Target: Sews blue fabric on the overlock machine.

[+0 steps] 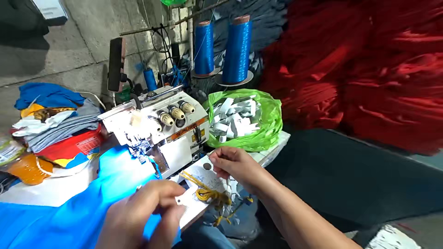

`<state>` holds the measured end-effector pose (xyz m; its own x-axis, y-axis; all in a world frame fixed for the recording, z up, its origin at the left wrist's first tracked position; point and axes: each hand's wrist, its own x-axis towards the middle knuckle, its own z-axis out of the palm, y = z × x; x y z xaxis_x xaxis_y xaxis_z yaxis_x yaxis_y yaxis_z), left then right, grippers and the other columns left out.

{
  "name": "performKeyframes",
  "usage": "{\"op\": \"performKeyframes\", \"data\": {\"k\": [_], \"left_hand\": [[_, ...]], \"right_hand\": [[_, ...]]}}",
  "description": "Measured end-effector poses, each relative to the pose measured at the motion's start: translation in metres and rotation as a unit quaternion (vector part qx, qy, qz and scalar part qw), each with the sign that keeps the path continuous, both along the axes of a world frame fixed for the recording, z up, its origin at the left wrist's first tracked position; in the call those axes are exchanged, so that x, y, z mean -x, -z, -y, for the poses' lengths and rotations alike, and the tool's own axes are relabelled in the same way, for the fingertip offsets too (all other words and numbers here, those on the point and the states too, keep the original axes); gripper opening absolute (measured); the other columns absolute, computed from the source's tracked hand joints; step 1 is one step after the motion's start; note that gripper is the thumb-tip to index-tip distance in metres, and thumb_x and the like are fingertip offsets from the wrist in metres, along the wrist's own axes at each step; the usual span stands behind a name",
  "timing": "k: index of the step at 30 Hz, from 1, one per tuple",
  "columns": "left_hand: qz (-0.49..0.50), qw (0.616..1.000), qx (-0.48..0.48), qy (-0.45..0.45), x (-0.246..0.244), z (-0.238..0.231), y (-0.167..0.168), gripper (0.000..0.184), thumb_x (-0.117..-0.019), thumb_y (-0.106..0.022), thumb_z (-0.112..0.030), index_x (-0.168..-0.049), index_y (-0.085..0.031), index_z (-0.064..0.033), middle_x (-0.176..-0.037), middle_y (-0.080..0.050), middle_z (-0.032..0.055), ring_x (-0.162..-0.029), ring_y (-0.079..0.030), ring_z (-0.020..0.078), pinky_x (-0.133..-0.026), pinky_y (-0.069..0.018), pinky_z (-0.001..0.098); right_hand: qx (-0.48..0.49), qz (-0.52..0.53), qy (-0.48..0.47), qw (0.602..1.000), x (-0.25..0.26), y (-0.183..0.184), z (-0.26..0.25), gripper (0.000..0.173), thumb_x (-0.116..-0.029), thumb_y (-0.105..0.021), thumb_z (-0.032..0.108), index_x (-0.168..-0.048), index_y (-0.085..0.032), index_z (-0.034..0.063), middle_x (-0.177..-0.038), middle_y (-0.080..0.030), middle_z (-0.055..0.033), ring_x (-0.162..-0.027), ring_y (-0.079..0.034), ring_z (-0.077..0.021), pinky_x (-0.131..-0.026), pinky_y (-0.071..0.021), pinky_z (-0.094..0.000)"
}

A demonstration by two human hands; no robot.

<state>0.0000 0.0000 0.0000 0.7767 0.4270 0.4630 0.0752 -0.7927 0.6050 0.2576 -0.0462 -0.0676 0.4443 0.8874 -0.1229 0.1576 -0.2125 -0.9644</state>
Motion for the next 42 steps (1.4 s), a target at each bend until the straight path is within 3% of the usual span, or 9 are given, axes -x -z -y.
{"op": "performKeyframes", "data": {"k": [3,8,14,18,22,28,31,37,42], "left_hand": [[-0.003,0.995,-0.069,-0.071,-0.026,-0.021,0.050,0.016,-0.0979,-0.060,-0.012,-0.097,-0.072,-0.0015,-0.083,-0.072,0.0062,-0.072,-0.067,0.0075,-0.067,-0.0549,0.0211],[-0.089,0.976,-0.197,-0.027,-0.106,-0.008,0.090,0.024,-0.0948,-0.065,-0.024,-0.084,-0.072,-0.0045,-0.073,-0.069,0.0080,-0.068,-0.071,0.0246,-0.061,-0.0580,0.0424],[-0.477,0.879,0.011,-0.009,-0.190,-0.003,0.076,0.036,-0.1079,-0.049,-0.027,-0.123,-0.064,0.0018,-0.123,-0.066,0.0216,-0.120,-0.062,0.0366,-0.100,-0.0488,0.0544],[-0.446,0.881,0.152,-0.042,-0.185,-0.033,0.075,0.031,-0.1064,-0.050,-0.021,-0.121,-0.066,0.0001,-0.116,-0.067,0.0207,-0.112,-0.064,0.0345,-0.098,-0.0488,0.0543],[-0.337,0.863,0.369,-0.076,-0.176,-0.050,0.076,0.018,-0.1030,-0.056,-0.007,-0.119,-0.056,0.0008,-0.095,-0.066,0.0090,-0.078,-0.064,0.0132,-0.072,-0.0527,0.0287],[-0.157,0.810,0.559,-0.080,-0.169,-0.049,0.060,0.018,-0.1048,-0.050,-0.001,-0.123,-0.048,-0.0010,-0.076,-0.058,0.0043,-0.062,-0.064,0.0129,-0.062,-0.0571,0.0257],[-0.142,0.838,0.526,-0.032,-0.149,-0.049,0.039,0.015,-0.1046,-0.050,-0.001,-0.120,-0.053,-0.0020,-0.078,-0.061,0.0015,-0.060,-0.062,0.0085,-0.061,-0.0553,0.0221],[-0.065,0.934,0.350,-0.016,-0.071,-0.053,0.005,0.018,-0.1005,-0.049,-0.004,-0.108,-0.063,-0.0121,-0.077,-0.067,-0.0074,-0.053,-0.056,-0.0022,-0.051,-0.0477,0.0134],[-0.068,0.975,0.207,0.043,-0.046,-0.053,0.009,0.021,-0.1031,-0.045,-0.009,-0.113,-0.064,-0.0069,-0.081,-0.062,-0.0094,-0.057,-0.047,-0.0083,-0.050,-0.0373,0.0088]], "right_hand": [[-0.082,0.091,0.029,0.992,-0.008,-0.005,0.010,0.009,-0.1029,-0.059,0.007,-0.102,-0.066,0.0027,-0.077,-0.063,-0.0034,-0.064,-0.061,-0.0091,-0.061,-0.0534,-0.0246],[-0.035,0.263,0.065,0.962,-0.021,0.040,0.062,0.021,-0.0994,-0.054,0.016,-0.104,-0.071,0.0052,-0.074,-0.066,-0.0028,-0.062,-0.065,-0.0112,-0.059,-0.0565,-0.0317],[0.143,0.236,0.007,0.961,-0.019,0.064,0.084,0.034,-0.1010,-0.052,0.012,-0.131,-0.068,0.0058,-0.090,-0.073,-0.0179,-0.080,-0.072,-0.0348,-0.077,-0.0565,-0.0573],[0.090,0.321,0.035,0.942,-0.015,0.074,0.065,0.035,-0.1000,-0.056,0.013,-0.133,-0.068,0.0101,-0.080,-0.072,-0.0179,-0.073,-0.071,-0.0389,-0.070,-0.0548,-0.0599],[0.075,0.417,0.067,0.903,-0.010,0.067,0.042,0.026,-0.0976,-0.060,0.011,-0.118,-0.074,0.0075,-0.077,-0.072,-0.0178,-0.073,-0.073,-0.0395,-0.065,-0.0568,-0.0573],[0.102,0.388,-0.018,0.916,-0.011,0.041,0.027,0.028,-0.1022,-0.054,0.014,-0.123,-0.072,0.0061,-0.096,-0.074,-0.0190,-0.090,-0.072,-0.0390,-0.078,-0.0556,-0.0567],[0.030,0.463,0.002,0.886,-0.011,0.052,0.016,0.012,-0.0941,-0.063,0.007,-0.093,-0.073,0.0016,-0.081,-0.071,-0.0182,-0.075,-0.072,-0.0373,-0.063,-0.0574,-0.0539],[0.172,0.452,-0.047,0.874,-0.017,0.039,0.004,0.022,-0.1006,-0.055,0.006,-0.113,-0.072,0.0015,-0.107,-0.072,-0.0220,-0.098,-0.071,-0.0410,-0.082,-0.0563,-0.0558],[-0.208,0.394,-0.017,0.895,0.003,0.031,0.004,0.029,-0.0905,-0.056,0.008,-0.112,-0.076,0.0070,-0.101,-0.071,-0.0138,-0.093,-0.070,-0.0314,-0.076,-0.0586,-0.0498]]}}
